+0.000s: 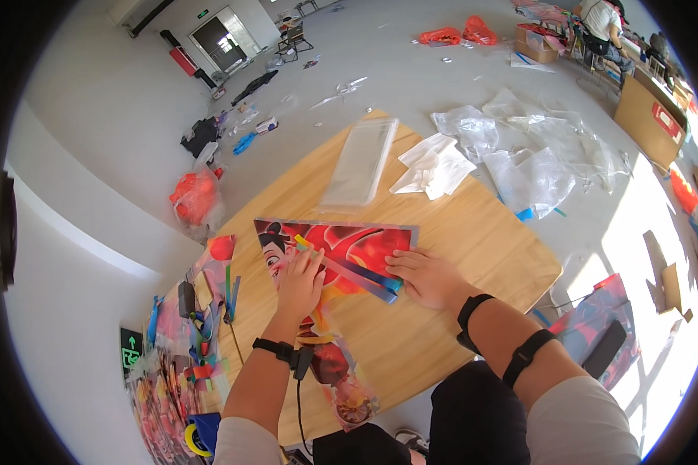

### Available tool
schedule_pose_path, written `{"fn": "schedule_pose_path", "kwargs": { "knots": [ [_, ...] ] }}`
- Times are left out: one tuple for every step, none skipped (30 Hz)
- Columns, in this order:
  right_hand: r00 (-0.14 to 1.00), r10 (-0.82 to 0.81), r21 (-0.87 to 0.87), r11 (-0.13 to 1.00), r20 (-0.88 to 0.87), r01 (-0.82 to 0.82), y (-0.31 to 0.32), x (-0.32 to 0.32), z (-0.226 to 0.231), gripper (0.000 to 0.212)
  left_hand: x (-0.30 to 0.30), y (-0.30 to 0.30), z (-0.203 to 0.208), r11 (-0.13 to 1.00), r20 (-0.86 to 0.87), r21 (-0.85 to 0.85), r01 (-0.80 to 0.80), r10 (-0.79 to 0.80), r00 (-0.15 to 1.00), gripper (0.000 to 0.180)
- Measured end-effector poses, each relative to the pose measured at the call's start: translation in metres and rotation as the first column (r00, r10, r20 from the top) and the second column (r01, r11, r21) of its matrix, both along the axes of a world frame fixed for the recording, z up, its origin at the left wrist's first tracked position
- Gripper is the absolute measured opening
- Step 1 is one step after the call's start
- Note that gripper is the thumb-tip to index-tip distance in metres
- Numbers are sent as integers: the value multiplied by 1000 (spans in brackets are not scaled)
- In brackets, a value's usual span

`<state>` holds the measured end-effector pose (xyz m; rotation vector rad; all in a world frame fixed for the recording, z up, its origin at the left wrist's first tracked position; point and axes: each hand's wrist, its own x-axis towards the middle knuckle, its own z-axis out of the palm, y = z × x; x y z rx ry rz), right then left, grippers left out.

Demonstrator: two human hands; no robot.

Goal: Assembling a printed kite by attaching ribbons and folding the material.

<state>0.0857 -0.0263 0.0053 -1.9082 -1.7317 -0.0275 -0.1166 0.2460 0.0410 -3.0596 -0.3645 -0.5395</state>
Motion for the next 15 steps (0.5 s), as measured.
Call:
{"fn": "schedule_pose_path", "kwargs": {
  "knots": [
    [1000, 3, 2, 1000, 5, -3, 0, 0, 2, 40, 5, 3, -5, 1000, 5, -3, 8, -8, 1000, 44],
    [1000, -1, 1, 1000, 7, 1, 0, -1, 3, 40, 6, 9, -12, 997, -63, 43, -57, 60, 996, 49],
    [1000, 6, 2, 1000, 5, -6, 1, -2, 4, 40, 6, 17, -19, 988, -129, 94, -119, 131, 983, 53],
    [1000, 8, -1, 1000, 1, -8, 0, -1, 3, 40, 9, 19, -21, 986, -166, 59, -155, 163, 973, 55],
    [1000, -1, -6, 1000, 1, 1, -1, -1, 3, 40, 11, 23, -23, 988, -167, 54, -146, 154, 974, 55],
    [1000, -1, -5, 1000, -21, 1, -2, -1, 3, 41, 12, 26, -25, 989, -182, 38, -141, 146, 972, 55],
    [999, 2, -2, 1000, -45, -2, -2, -1, 3, 41, 12, 29, -25, 990, -200, 24, -138, 140, 970, 55],
    [999, -4, -6, 1000, -47, 3, -3, -1, 2, 41, 12, 32, -26, 991, -183, 22, -133, 135, 974, 54],
    [999, -3, -6, 1000, -36, 3, -3, -1, 0, 41, 12, 34, -27, 992, -186, 18, -128, 129, 974, 54],
    [1000, 1, -3, 1000, -25, -1, -1, -1, 0, 42, 12, 37, -26, 993, -178, 22, -119, 121, 976, 54],
    [1000, 0, -4, 1000, -28, 0, 0, -1, 1, 42, 11, 39, -26, 994, -170, 27, -111, 114, 979, 53],
    [999, 2, -6, 1000, -34, -3, 0, -2, 1, 42, 10, 41, -25, 994, -173, 26, -110, 113, 978, 53],
    [999, 2, -10, 1000, -37, -3, -1, -2, 2, 43, 10, 41, -25, 992, -173, 26, -127, 130, 976, 53],
    [999, -1, -13, 1000, -38, 0, -1, -1, 1, 43, 11, 41, -25, 989, -174, 26, -145, 147, 974, 53],
    [999, -1, -25, 1000, -35, 0, -1, -1, 0, 44, 12, 41, -25, 990, -176, 23, -142, 144, 974, 53]
  ]
}}
